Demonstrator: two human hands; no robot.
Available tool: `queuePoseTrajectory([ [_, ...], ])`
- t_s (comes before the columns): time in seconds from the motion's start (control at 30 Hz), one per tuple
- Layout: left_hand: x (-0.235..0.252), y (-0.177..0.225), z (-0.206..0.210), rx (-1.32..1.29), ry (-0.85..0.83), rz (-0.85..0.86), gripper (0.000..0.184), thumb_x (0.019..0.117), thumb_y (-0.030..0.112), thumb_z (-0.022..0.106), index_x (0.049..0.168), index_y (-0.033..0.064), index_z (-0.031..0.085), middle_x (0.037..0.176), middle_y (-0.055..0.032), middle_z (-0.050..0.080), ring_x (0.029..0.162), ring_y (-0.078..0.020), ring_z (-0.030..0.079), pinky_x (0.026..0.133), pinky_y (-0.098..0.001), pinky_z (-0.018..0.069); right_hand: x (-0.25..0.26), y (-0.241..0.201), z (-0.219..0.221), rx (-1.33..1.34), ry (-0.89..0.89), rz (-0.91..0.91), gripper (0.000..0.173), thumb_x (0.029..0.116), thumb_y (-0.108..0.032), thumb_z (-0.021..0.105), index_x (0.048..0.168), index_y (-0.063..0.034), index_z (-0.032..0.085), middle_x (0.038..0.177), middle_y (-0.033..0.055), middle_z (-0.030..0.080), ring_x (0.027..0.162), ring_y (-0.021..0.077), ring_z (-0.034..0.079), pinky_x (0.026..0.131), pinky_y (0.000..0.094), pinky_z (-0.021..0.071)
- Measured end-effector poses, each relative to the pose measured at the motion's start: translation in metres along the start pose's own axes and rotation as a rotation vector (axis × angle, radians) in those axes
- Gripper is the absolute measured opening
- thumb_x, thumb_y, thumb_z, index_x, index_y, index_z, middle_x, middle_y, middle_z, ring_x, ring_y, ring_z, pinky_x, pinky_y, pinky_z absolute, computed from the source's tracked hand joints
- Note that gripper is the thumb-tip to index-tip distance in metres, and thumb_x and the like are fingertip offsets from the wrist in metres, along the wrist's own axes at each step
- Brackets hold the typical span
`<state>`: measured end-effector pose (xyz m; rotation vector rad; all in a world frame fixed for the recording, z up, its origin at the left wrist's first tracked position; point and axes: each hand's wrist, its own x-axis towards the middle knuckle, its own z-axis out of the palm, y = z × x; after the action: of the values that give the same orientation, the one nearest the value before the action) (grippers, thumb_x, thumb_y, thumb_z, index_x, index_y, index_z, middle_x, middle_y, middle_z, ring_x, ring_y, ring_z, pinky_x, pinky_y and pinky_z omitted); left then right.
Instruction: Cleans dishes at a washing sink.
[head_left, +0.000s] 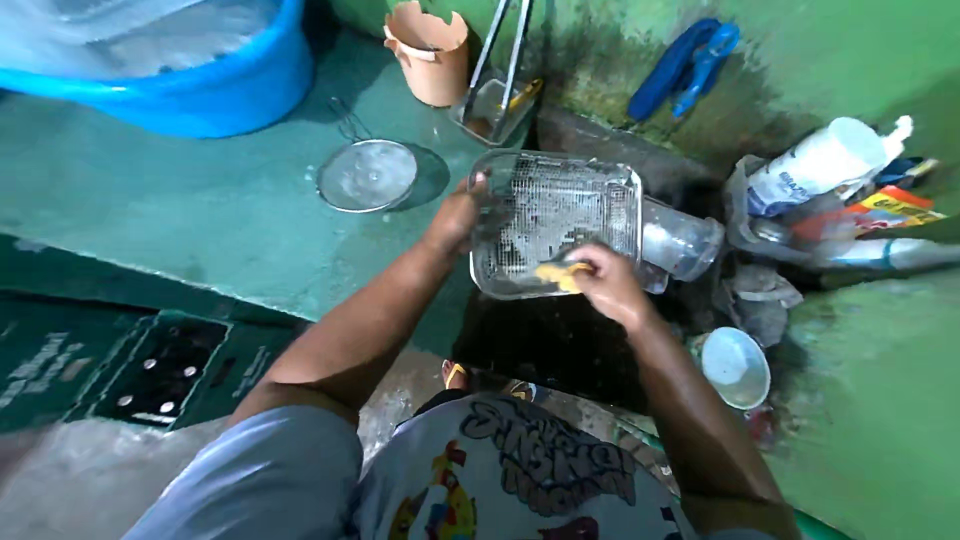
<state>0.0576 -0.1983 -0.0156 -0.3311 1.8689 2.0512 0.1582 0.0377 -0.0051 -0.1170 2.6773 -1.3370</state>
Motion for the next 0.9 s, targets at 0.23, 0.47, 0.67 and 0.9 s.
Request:
queuePoseTrajectory([
  [0.23,-0.032,-0.026,-0.118,0.028,0.170,-0.139,0.047,0.1112,0.049,0.029,0.143,0.0218,0.051,0.097,-0.0046,0.072,0.075,-0.0150,0.069,0.066,-0.0353,0.0596,-0.113,0.057,-0.116,-0.166,0.473,0.337,0.035,0.0920,-0.013,0.058,0.122,0.0038,0.064,0.112,0.0203,0.066,0.099,0.0231,0.064,0.087,0.0451,0.0543],
  [0.47,-0.037,-0.037,-0.164,0.400,0.476,-0.096,0.060,0.1061,0.054,0.046,0.146,0.0096,0.045,0.118,-0.0160,0.061,0.097,-0.0243,0.062,0.085,-0.0476,0.0533,-0.147,0.097,-0.102,-0.549,0.219,0.807,0.049,0.1029,-0.033,0.060,0.140,-0.0008,0.058,0.144,0.0324,0.052,0.133,0.0503,0.051,0.110,0.0673,0.0396],
  [0.67,-0.017,0.016,-0.192,1.167,0.428,0.318,0.049,0.1024,0.019,0.057,0.139,-0.0109,0.046,0.145,-0.0430,0.040,0.135,-0.0624,0.039,0.106,-0.0766,0.0332,-0.136,0.141,-0.094,-0.623,0.057,0.793,0.057,0.1049,-0.032,0.055,0.150,0.0015,0.046,0.157,0.0343,0.036,0.146,0.0531,0.033,0.117,0.0673,0.0290],
  [0.9,0.061,0.035,-0.213,1.530,0.071,0.199,0.025,0.1030,0.018,0.062,0.124,0.0079,0.070,0.124,-0.0296,0.066,0.117,-0.0571,0.059,0.095,-0.0827,0.0388,-0.124,0.149,-0.095,-0.697,0.118,0.823,0.051,0.1056,-0.031,0.054,0.143,0.0029,0.052,0.151,0.0317,0.045,0.140,0.0489,0.044,0.112,0.0655,0.0370],
])
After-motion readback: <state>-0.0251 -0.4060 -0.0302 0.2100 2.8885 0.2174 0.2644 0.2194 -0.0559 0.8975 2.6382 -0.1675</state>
